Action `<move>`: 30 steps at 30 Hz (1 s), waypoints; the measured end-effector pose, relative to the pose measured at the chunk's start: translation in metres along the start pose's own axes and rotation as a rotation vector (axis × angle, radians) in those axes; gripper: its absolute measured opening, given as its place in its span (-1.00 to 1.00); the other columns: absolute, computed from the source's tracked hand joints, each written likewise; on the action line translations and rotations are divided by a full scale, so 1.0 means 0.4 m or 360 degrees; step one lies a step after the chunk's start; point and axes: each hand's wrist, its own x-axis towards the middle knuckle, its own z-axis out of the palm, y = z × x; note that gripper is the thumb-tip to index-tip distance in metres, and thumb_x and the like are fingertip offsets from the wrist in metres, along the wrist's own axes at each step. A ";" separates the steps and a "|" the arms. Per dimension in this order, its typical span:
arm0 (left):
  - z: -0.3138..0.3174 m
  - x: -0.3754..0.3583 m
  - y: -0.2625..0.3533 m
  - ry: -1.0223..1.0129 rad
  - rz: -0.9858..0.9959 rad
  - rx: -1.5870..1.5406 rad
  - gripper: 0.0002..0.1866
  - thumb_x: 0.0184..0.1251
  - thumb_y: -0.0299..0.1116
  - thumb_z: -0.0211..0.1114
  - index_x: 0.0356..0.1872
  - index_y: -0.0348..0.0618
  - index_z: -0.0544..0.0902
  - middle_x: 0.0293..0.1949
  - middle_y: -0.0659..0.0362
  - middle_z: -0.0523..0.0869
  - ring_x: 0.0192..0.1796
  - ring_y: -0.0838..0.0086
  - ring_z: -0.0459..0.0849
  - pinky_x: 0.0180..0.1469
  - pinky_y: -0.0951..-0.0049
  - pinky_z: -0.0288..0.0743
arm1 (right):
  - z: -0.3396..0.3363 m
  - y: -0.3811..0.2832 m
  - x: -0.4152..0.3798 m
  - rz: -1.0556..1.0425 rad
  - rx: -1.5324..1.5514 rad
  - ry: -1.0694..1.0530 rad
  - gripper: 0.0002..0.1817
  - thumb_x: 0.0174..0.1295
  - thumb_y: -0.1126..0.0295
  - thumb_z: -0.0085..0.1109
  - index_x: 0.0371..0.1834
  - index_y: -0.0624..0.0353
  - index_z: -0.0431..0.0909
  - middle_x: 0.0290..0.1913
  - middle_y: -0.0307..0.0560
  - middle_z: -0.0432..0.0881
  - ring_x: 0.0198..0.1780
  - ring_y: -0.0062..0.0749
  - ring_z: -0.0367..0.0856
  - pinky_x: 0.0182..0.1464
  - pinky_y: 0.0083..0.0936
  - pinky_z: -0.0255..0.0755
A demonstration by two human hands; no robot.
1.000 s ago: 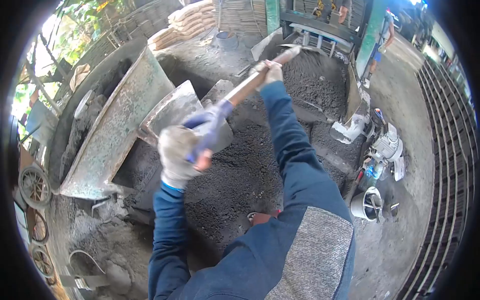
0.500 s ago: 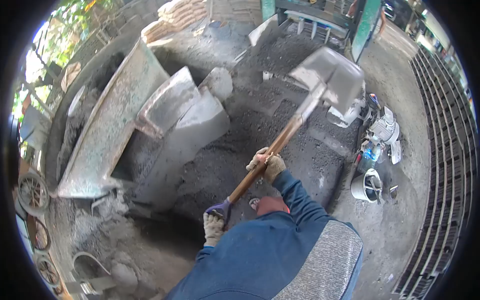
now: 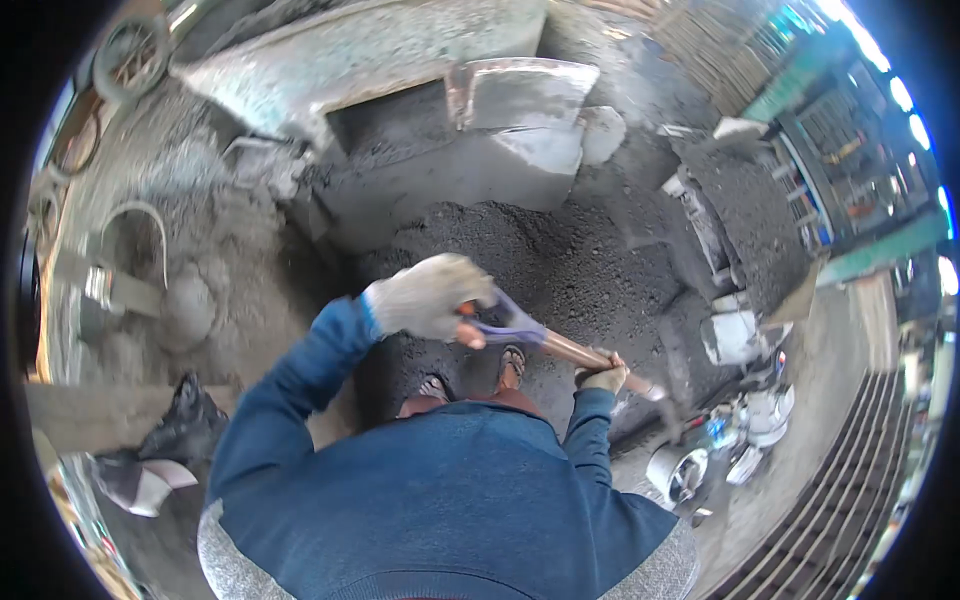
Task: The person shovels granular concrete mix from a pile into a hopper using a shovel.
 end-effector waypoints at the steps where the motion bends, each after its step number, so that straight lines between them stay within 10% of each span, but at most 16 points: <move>1: -0.022 0.059 0.030 -0.0028 0.0110 0.0137 -0.42 0.02 0.21 0.45 -0.19 -0.12 0.67 -0.31 0.15 0.65 -0.15 0.17 0.65 0.01 0.18 0.49 | -0.005 -0.008 -0.019 0.0044 -0.0071 0.0052 -0.80 0.07 0.16 0.03 -0.46 0.04 0.48 -0.41 -0.14 0.59 -0.32 -0.15 0.61 -0.16 -0.07 0.55; 11: -0.265 0.503 0.601 -0.0002 0.1109 0.0893 -0.81 0.13 -0.26 0.39 -0.34 -0.15 0.72 -0.34 0.20 0.67 -0.23 0.39 0.60 -0.15 0.35 0.46 | -0.248 -0.018 0.064 0.0312 0.0281 0.0158 -0.70 0.10 0.26 0.12 -0.13 0.14 0.54 -0.20 -0.06 0.63 -0.24 -0.15 0.64 -0.14 -0.10 0.58; 30: -0.177 0.777 0.803 -0.0228 0.2041 0.1018 -0.88 0.21 -0.31 0.28 -0.33 -0.11 0.67 -0.37 0.22 0.61 -0.29 0.38 0.58 -0.22 0.33 0.41 | -0.292 -0.193 0.160 -0.0255 0.0866 0.0418 -0.79 0.07 0.22 0.12 -0.29 0.04 0.46 -0.36 -0.10 0.56 -0.36 -0.19 0.57 -0.28 -0.13 0.53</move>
